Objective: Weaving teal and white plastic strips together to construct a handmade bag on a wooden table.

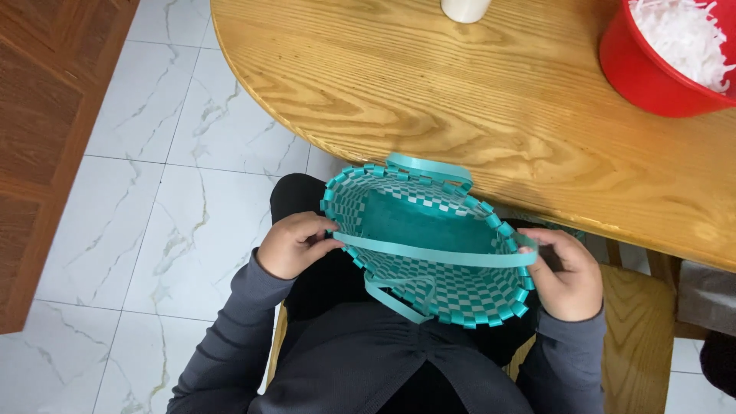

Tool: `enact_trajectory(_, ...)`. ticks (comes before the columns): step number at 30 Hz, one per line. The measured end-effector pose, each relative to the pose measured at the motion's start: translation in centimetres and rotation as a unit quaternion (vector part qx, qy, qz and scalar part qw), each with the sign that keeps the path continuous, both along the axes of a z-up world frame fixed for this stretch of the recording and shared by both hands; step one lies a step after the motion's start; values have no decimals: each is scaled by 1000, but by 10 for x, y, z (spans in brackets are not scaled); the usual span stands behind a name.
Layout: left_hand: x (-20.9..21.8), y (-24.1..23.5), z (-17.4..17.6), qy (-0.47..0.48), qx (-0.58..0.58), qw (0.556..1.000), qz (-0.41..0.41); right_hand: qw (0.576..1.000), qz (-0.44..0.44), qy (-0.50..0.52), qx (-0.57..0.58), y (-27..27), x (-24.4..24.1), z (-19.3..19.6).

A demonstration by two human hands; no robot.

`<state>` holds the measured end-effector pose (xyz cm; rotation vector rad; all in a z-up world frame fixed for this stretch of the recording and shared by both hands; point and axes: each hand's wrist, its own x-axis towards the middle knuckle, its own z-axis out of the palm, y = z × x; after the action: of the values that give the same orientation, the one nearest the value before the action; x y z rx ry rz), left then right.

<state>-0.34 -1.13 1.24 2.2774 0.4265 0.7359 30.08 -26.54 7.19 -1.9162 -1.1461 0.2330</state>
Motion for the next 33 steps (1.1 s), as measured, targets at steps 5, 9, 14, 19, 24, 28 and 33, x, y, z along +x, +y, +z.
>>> enact_trajectory(5, 6, 2, 0, 24, 12, 999, 33, 998, 24, 57, 32, 4, -6, -3)
enact_trajectory(9, 5, 6, -36, 9, 74, 997, 22, 998, -21, 52, 9, 1, -10, -4)
enact_trajectory(14, 17, -12, 12, -134, 95, 986, -32, 994, -96, -39, -17, -14, 22, -9)
enact_trajectory(19, 32, -36, 100, -208, 93, 969, -95, 994, -106, 26, -29, -12, 52, 58)
enact_trajectory(24, 58, -49, 153, -201, -20, 971, -127, 988, -27, 56, -139, 38, 83, 99)
enact_trajectory(28, 72, -41, 126, -170, -56, 980, -89, 979, -8, 75, -189, 71, 88, 69)
enact_trajectory(33, 75, -20, 86, -79, -72, 991, 86, 971, 8, 163, -174, 88, 79, 50)
